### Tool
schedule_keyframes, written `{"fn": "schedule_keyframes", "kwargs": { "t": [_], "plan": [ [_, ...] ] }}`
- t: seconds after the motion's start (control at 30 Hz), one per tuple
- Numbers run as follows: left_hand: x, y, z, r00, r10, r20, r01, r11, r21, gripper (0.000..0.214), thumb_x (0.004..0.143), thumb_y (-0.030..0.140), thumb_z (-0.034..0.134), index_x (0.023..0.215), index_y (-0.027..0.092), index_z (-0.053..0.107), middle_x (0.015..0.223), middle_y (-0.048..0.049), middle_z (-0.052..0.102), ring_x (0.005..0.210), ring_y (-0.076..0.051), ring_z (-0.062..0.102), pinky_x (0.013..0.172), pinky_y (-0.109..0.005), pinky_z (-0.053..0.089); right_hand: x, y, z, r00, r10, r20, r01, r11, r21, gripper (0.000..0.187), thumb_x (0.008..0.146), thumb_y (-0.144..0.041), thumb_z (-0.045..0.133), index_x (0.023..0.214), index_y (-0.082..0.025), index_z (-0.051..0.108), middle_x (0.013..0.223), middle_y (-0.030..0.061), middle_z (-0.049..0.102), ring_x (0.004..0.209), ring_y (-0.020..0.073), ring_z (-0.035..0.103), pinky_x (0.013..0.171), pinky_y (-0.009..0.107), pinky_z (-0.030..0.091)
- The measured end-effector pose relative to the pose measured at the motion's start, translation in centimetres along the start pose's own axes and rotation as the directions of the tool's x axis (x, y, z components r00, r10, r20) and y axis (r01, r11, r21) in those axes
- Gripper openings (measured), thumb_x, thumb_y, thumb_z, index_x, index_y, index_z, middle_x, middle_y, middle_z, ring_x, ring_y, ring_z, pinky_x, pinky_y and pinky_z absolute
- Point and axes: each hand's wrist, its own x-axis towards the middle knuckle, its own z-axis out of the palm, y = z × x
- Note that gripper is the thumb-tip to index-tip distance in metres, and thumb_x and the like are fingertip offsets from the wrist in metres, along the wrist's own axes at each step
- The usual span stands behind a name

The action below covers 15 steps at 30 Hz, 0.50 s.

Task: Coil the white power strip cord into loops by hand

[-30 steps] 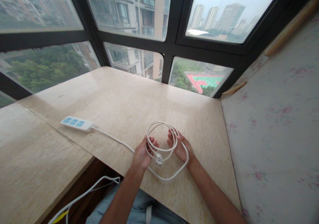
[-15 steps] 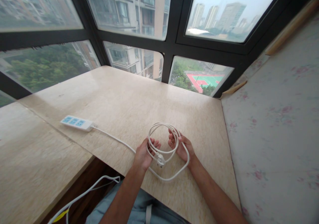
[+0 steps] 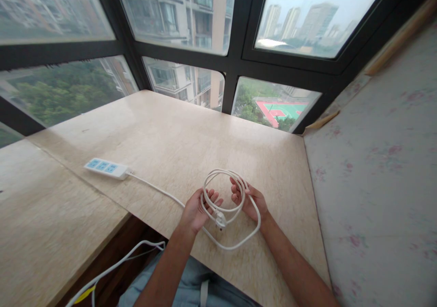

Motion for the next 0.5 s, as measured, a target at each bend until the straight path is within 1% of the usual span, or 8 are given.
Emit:
{"fn": "schedule_keyframes", "kwargs": {
  "t": [0.1,0.2,0.27,0.33,0.5],
  "plan": [
    [-0.3,0.6,-0.1,0.997,-0.005,0.077,0.004,1.0,0.0,0.029,0.091,0.017,0.045,0.066,0.012,0.058,0.057,-0.0034,0.063,0.054,-0.014,0.064,0.077,-0.04,0.059,0.3,0.1,-0.1,0.998,0.051,-0.046,-0.05,0.999,0.005,0.038,0.072,-0.006,0.055,0.106,-0.02,0.065,0.111,0.0031,0.071,0.082,0.0124,0.068,0.073,0.025,0.055],
    [-0.6,0.7,0.1,0.993,-0.004,0.116,0.001,1.0,0.021,0.033,0.092,0.025,0.045,0.065,0.012,0.058,0.056,-0.0027,0.061,0.051,-0.014,0.062,0.075,-0.04,0.059,0.7,0.3,-0.1,0.983,0.11,-0.146,-0.106,0.994,0.03,0.023,0.077,-0.01,0.059,0.099,-0.016,0.066,0.093,0.0034,0.074,0.069,0.0111,0.067,0.065,0.023,0.055],
    [-0.6,0.5,0.3,0.996,0.011,0.091,-0.015,0.999,0.049,0.033,0.092,0.027,0.048,0.064,0.012,0.057,0.054,-0.0013,0.06,0.049,-0.012,0.06,0.074,-0.038,0.059,1.0,0.4,-0.2,0.968,0.129,-0.215,-0.122,0.991,0.045,0.012,0.082,-0.016,0.062,0.093,-0.014,0.067,0.081,0.0033,0.073,0.064,0.0106,0.065,0.06,0.022,0.055],
    [-0.5,0.2,0.4,0.998,0.048,0.047,-0.051,0.996,0.078,0.029,0.091,0.024,0.053,0.065,0.012,0.057,0.053,-0.0003,0.059,0.048,-0.012,0.06,0.072,-0.036,0.06,1.1,0.5,-0.2,0.958,0.125,-0.257,-0.118,0.992,0.042,0.008,0.083,-0.019,0.064,0.087,-0.013,0.067,0.075,0.003,0.072,0.061,0.0103,0.064,0.058,0.021,0.055],
    [0.1,-0.6,0.2,0.987,0.16,-0.021,-0.155,0.975,0.158,0.021,0.087,0.019,0.059,0.068,0.01,0.058,0.058,-0.0031,0.063,0.05,-0.014,0.063,0.067,-0.032,0.06,1.2,0.6,-0.3,0.957,0.11,-0.268,-0.11,0.994,0.017,0.004,0.082,-0.016,0.065,0.082,-0.012,0.067,0.073,0.0031,0.07,0.06,0.0103,0.064,0.06,0.022,0.056]
  ]
}}
